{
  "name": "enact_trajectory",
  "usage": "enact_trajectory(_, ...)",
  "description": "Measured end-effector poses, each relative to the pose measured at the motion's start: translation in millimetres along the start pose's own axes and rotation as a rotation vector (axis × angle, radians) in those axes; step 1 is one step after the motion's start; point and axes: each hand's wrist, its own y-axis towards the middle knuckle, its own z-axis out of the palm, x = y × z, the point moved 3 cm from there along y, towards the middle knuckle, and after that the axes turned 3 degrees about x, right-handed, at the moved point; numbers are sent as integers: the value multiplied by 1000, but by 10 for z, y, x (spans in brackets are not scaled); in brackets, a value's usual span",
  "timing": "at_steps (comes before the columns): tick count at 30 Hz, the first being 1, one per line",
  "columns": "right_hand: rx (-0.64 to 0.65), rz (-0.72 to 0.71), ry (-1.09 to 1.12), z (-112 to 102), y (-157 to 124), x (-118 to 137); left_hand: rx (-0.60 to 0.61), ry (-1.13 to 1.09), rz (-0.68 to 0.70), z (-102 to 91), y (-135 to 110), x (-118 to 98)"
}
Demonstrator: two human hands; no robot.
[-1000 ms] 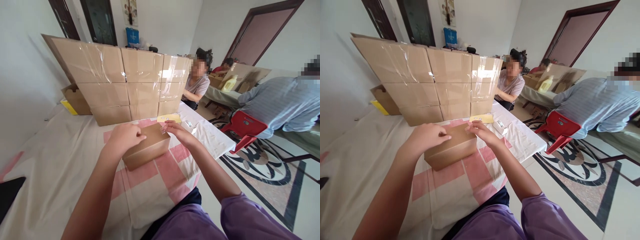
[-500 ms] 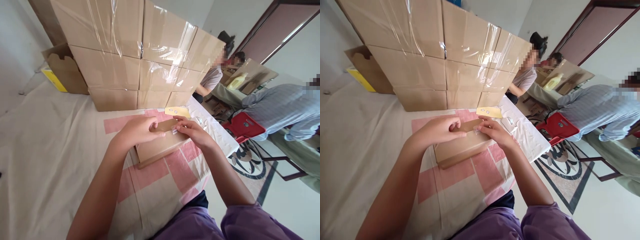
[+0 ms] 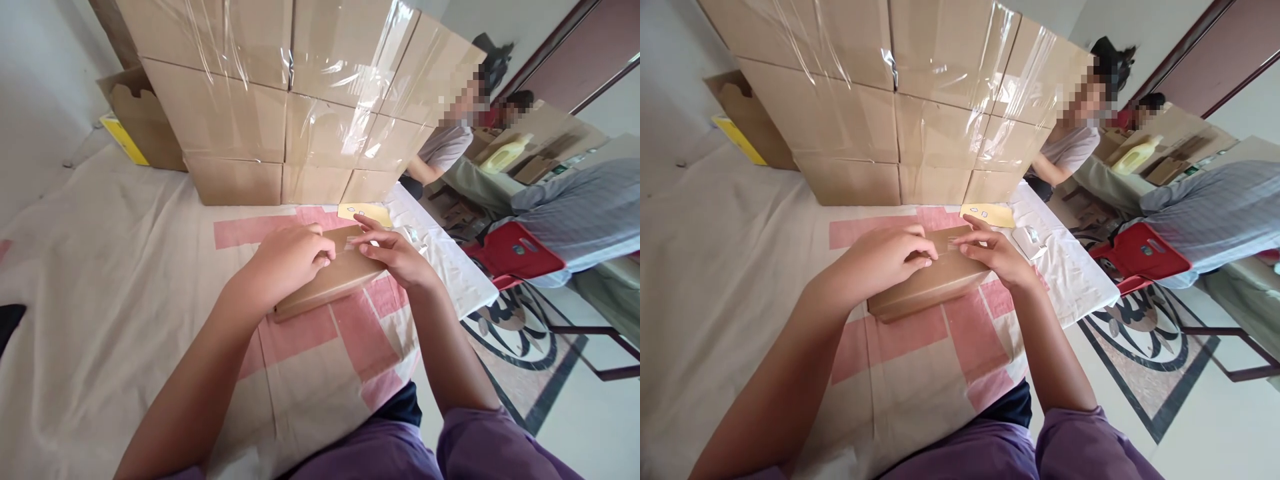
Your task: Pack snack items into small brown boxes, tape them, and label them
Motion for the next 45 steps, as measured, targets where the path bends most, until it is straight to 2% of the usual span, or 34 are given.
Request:
enact_trajectory(9,71,2,62,6,99,-75,7,97,-31,-4,-34,-127)
enact_trajectory(15,32,-9,167,2,105,-118,-5,79,-32,1,-34,-113)
enact_trajectory(23,16,-5,10,41,140,-167,-118,161,21,15,-55,-131)
enact_trajectory(32,-12,-51,42,50,155,-281,-109,204,62,39,-64,-164)
enact_trajectory(39,-22,-78,20,55,138,-267,19,205,68,197,-37,-326)
enact_trajectory(45,-13,-90,5,61,115,-245,-17,259,8,189,-47,-350)
